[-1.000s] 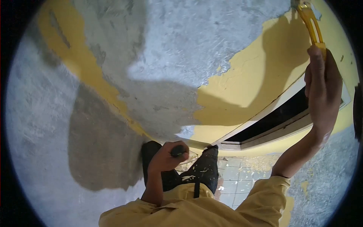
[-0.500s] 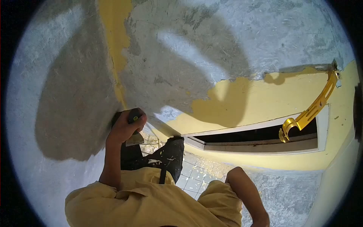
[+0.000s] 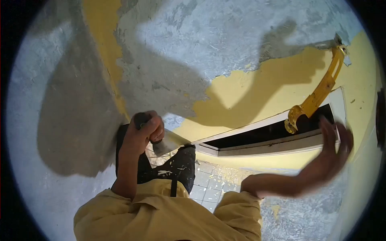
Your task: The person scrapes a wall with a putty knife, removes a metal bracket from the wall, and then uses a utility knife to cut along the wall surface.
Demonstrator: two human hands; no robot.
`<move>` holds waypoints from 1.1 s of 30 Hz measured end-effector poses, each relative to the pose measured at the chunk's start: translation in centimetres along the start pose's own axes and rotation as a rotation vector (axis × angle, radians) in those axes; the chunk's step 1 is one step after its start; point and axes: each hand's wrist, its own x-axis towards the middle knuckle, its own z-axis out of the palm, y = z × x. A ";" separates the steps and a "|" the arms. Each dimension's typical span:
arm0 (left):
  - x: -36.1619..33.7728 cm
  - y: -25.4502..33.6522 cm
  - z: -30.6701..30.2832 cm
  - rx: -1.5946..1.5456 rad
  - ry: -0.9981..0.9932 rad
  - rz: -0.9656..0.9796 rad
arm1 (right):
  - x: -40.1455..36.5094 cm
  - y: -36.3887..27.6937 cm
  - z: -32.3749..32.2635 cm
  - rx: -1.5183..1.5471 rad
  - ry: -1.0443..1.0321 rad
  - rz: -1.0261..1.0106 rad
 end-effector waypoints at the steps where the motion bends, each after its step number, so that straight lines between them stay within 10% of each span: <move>1: 0.5 0.8 1.0 0.004 -0.037 0.047 | 0.7 0.0 2.0 0.173 -0.108 0.036; 6: 3.3 4.5 4.5 0.125 -0.301 0.286 | 1.3 -0.6 6.5 0.550 -0.303 0.343; 8: 4.4 5.8 6.2 0.089 -0.508 0.422 | 2.0 1.7 5.5 1.206 -0.797 0.519; 20: 7.4 10.1 10.1 0.215 -0.672 0.939 | 3.4 5.2 4.9 0.660 -0.570 0.144; 25: 6.9 9.0 8.6 0.322 -0.306 1.257 | 3.3 5.9 5.1 0.753 -0.634 0.150; 28: 5.8 8.9 9.7 -0.085 -0.671 1.234 | 2.8 5.8 5.6 0.779 -0.565 0.195; 33: 9.3 7.2 8.3 0.209 -0.458 1.128 | 2.5 5.6 6.0 0.784 -0.512 0.203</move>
